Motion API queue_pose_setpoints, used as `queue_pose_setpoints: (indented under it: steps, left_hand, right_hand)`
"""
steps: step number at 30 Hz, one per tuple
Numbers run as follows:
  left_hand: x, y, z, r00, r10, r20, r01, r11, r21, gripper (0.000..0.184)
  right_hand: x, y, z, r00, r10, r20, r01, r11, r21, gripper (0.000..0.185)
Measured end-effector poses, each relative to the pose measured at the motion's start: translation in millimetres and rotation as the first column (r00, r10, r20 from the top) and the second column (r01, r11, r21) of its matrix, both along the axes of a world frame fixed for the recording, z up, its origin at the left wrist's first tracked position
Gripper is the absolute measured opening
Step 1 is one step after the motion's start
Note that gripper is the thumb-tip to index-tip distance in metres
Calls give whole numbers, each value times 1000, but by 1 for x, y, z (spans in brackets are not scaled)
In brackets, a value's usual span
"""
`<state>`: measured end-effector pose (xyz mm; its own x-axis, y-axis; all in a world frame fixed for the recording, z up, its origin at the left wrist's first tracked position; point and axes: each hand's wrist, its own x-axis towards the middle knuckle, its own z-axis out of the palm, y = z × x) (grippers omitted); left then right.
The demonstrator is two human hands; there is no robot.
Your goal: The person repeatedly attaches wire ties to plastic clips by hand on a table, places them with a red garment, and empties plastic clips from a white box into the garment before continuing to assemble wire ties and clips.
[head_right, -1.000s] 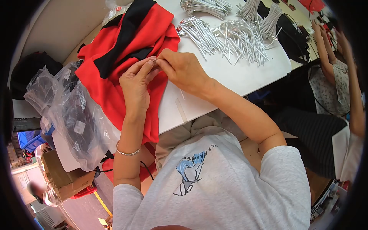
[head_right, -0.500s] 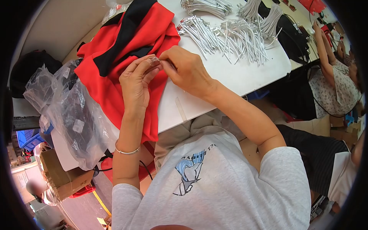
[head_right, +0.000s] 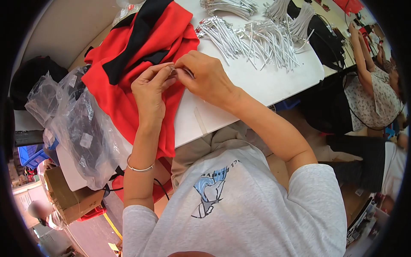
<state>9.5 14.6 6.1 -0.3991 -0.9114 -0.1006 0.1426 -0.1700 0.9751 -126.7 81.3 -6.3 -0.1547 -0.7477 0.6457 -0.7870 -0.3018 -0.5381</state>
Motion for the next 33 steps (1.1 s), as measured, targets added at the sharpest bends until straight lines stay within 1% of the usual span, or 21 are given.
queue_pose_setpoints:
  steps: [4, 5, 9, 10, 11, 12, 13, 14, 15, 16, 17, 19, 20, 24, 25, 29, 30, 33]
  left_hand:
    - [-3, -1, -2, 999, -5, -38, 7, 999, 39, 16]
    - [-5, -1, -1, 998, -33, -53, 35, 999, 40, 16]
    - [-2, 0, 2, 994, -91, 57, 91, 996, 0, 16]
    - [-3, 2, 5, 993, -102, 53, 102, 995, 0, 16]
    - [-4, 4, 9, 995, -74, 72, 75, 997, -20, 16]
    - [-4, 6, 14, 995, -42, 90, 46, 998, -38, 17]
    - [-4, 7, 18, 994, -8, 108, 14, 998, -57, 17]
    - [-4, 8, 20, 991, 31, 127, -22, 997, -76, 18]
    - [-4, 8, 19, 992, 33, 125, -24, 997, -74, 18]
    - [-4, 7, 18, 988, 51, 146, -33, 992, -119, 19]
    - [-3, 6, 16, 983, 71, 168, -43, 986, -163, 19]
    - [-3, 3, 12, 971, 114, 210, -59, 966, -253, 21]
    - [-4, 1, 10, 970, 121, 211, -66, 966, -252, 21]
    - [-4, -6, -5, 964, 206, 169, -117, 897, -427, 26]
    - [-2, -9, -5, 960, 215, 177, -121, 895, -430, 26]
    - [14, -17, -4, 916, 255, 310, 1, 770, -638, 32]
    - [17, -18, -3, 909, 264, 321, 1, 770, -638, 32]
    - [18, -16, 6, 778, 241, 580, 216, 765, -607, 31]
  right_hand:
    - [-6, 6, -1, 979, 2, 205, -13, 999, 51, 10]
    - [-7, 8, -1, 981, -25, 191, 16, 999, 52, 10]
    - [-1, 9, -2, 968, -6, 249, -1, 1000, 26, 7]
    - [-7, 9, -3, 978, -30, 207, 33, 999, -7, 6]
    - [-15, 7, -3, 985, -56, 165, 63, 997, -41, 5]
    - [-26, 9, 0, 985, -63, 159, 70, 997, -39, 5]
    - [-42, 13, 6, 968, -240, 73, 243, 969, -43, 5]
    - [-59, 18, 9, 914, -405, -11, 404, 913, -62, 5]
    - [-80, 22, 7, 852, -516, -87, 512, 857, -58, 6]
    - [-99, 26, 3, 774, -612, -162, 611, 789, -64, 7]
    - [-114, 30, -1, 778, -607, -163, 606, 793, -63, 7]
    - [-131, 35, -5, 623, -702, -346, 730, 680, -64, 10]
    - [-128, 31, -4, 629, -696, -346, 725, 686, -62, 10]
    - [-102, 3, 3, 845, -471, -252, 481, 876, -27, 11]
    - [-97, -6, 0, 852, -464, -243, 473, 881, -24, 11]
    - [-87, -51, -20, 880, -267, -393, 374, 900, 226, 9]
    - [-84, -55, -21, 888, -258, -381, 362, 903, 231, 9]
    - [-83, -59, -23, 841, -283, -460, 412, 888, 206, 8]
